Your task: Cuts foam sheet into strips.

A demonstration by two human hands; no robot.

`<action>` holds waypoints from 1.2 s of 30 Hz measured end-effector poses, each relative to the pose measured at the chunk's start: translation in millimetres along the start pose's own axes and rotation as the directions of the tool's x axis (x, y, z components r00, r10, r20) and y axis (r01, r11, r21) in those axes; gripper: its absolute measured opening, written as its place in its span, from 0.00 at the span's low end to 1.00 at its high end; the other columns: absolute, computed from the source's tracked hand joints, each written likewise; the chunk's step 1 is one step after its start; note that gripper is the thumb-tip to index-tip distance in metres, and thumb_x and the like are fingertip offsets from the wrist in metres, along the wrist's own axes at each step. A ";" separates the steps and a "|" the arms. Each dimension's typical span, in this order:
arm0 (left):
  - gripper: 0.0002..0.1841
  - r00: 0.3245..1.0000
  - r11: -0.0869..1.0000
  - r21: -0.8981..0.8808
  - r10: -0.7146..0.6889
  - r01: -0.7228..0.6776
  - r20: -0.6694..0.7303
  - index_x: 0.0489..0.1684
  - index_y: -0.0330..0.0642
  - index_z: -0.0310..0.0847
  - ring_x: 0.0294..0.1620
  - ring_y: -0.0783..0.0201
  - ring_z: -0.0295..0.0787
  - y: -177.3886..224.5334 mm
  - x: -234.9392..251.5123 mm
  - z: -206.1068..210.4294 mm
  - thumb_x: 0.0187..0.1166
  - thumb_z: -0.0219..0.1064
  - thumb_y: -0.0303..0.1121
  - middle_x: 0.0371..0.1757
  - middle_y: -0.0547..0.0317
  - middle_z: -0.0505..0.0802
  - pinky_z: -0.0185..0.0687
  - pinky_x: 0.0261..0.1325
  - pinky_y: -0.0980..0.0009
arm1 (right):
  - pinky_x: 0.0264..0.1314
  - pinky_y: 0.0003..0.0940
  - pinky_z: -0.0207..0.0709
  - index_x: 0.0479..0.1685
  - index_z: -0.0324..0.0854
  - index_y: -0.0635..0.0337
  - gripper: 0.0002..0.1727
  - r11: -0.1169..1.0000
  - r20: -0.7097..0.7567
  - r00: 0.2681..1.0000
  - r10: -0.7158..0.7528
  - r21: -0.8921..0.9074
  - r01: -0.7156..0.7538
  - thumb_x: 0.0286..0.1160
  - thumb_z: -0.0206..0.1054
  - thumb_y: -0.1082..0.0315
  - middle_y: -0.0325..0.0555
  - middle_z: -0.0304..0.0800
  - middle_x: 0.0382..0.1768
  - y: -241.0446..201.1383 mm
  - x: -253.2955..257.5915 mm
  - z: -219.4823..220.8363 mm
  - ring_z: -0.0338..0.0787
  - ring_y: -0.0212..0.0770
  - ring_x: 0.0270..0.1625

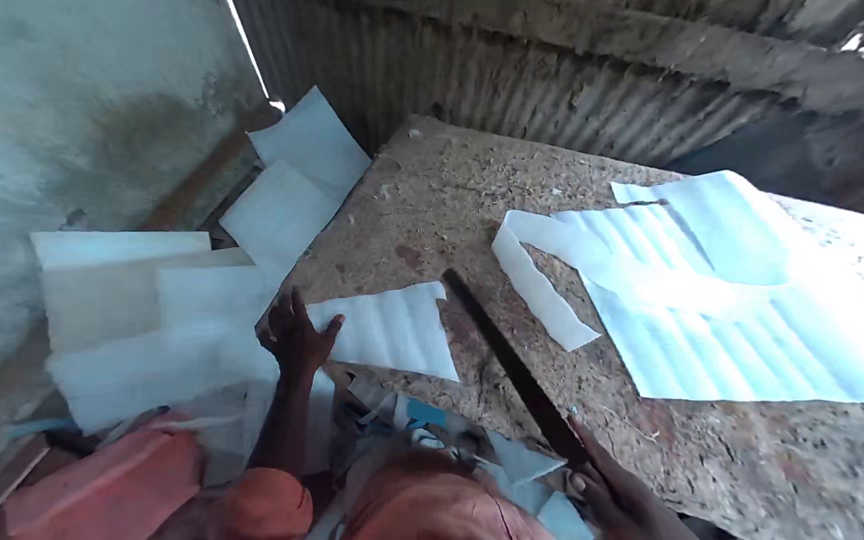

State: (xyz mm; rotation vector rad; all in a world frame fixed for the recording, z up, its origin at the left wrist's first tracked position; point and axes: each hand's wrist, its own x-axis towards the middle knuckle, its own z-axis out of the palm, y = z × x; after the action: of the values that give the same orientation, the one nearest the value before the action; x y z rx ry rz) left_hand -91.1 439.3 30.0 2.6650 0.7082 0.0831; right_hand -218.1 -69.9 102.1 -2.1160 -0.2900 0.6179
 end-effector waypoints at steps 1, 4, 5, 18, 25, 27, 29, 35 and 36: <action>0.55 0.995 0.995 0.042 0.087 -0.088 0.039 0.97 0.55 0.49 0.95 0.36 0.43 1.8 4.7 -1.5 0.70 0.62 0.75 0.96 0.49 0.56 0.39 0.85 0.24 | 0.28 0.43 0.84 0.98 0.35 0.38 0.45 0.999 -0.051 0.998 0.025 0.035 -0.024 0.87 0.59 0.51 0.45 0.87 0.42 -4.9 5.4 4.2 0.83 0.37 0.26; 0.41 0.935 0.940 0.015 0.336 -0.340 0.110 0.88 0.54 0.68 0.91 0.43 0.59 29.9 15.7 -4.0 0.78 0.61 0.68 0.89 0.53 0.72 0.50 0.89 0.34 | 0.22 0.44 0.83 0.98 0.33 0.34 0.44 0.994 -0.141 0.985 0.102 0.050 -0.095 0.87 0.57 0.49 0.42 0.86 0.38 -16.9 27.1 17.0 0.83 0.39 0.22; 0.37 0.904 0.914 -0.040 0.404 -0.403 0.136 0.85 0.53 0.72 0.87 0.44 0.68 48.7 16.7 -2.8 0.80 0.63 0.64 0.84 0.52 0.78 0.57 0.87 0.36 | 0.22 0.45 0.84 0.98 0.33 0.33 0.43 0.992 -0.139 0.983 0.122 0.061 -0.115 0.88 0.55 0.49 0.43 0.87 0.39 -19.3 35.1 22.5 0.83 0.40 0.22; 0.34 0.770 0.771 0.089 0.607 -0.630 0.195 0.92 0.51 0.62 0.95 0.52 0.54 121.0 -2.5 95.8 0.92 0.40 0.59 0.93 0.60 0.66 0.41 0.94 0.42 | 0.47 0.53 0.89 0.97 0.46 0.37 0.34 0.974 -0.174 0.983 0.059 -0.206 -0.095 0.93 0.47 0.52 0.47 0.93 0.45 -44.3 76.2 98.2 0.93 0.46 0.39; 0.35 0.770 0.763 0.131 0.605 -0.633 0.201 0.95 0.54 0.56 0.96 0.51 0.49 123.0 -2.9 101.3 0.91 0.35 0.59 0.95 0.61 0.61 0.39 0.93 0.39 | 0.52 0.51 0.89 0.96 0.51 0.38 0.32 0.967 -0.186 0.975 0.122 -0.201 -0.159 0.93 0.45 0.49 0.46 0.92 0.50 -50.8 62.4 110.7 0.93 0.45 0.45; 0.35 0.768 0.761 0.126 0.608 -0.636 0.200 0.95 0.54 0.55 0.97 0.49 0.46 121.7 -3.1 103.2 0.91 0.35 0.59 0.96 0.61 0.60 0.37 0.93 0.37 | 0.52 0.51 0.88 0.96 0.52 0.38 0.32 0.955 -0.171 0.971 0.170 -0.213 -0.205 0.93 0.44 0.49 0.47 0.92 0.51 -56.7 59.8 115.2 0.93 0.46 0.47; 0.34 0.765 0.758 0.130 0.611 -0.639 0.201 0.95 0.54 0.55 0.97 0.49 0.47 123.3 -2.7 101.7 0.91 0.36 0.58 0.95 0.60 0.61 0.37 0.93 0.36 | 0.49 0.52 0.88 0.95 0.54 0.36 0.31 0.940 -0.176 0.964 0.198 -0.244 -0.237 0.93 0.44 0.48 0.47 0.92 0.50 -60.9 60.7 118.1 0.93 0.47 0.45; 0.35 0.770 0.764 0.127 0.602 -0.632 0.212 0.96 0.56 0.54 0.97 0.49 0.45 126.2 -1.9 100.5 0.91 0.35 0.59 0.96 0.59 0.58 0.34 0.93 0.37 | 0.47 0.54 0.87 0.97 0.44 0.31 0.34 0.904 -0.124 0.958 0.260 -0.316 -0.287 0.92 0.46 0.52 0.48 0.92 0.41 -71.3 80.8 108.8 0.93 0.49 0.39; 0.35 0.771 0.764 0.129 0.601 -0.632 0.211 0.95 0.56 0.54 0.97 0.49 0.45 126.2 -1.4 100.7 0.91 0.35 0.59 0.96 0.59 0.59 0.34 0.93 0.36 | 0.47 0.55 0.87 0.97 0.40 0.29 0.35 0.894 -0.114 0.955 0.273 -0.338 -0.295 0.92 0.47 0.53 0.48 0.92 0.41 -72.7 85.3 107.9 0.93 0.50 0.39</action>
State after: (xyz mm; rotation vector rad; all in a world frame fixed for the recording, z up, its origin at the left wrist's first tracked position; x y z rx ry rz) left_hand -18.1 302.8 -15.8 2.9368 -0.2627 -0.0260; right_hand -201.2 83.4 81.8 -2.5481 -0.0537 0.7067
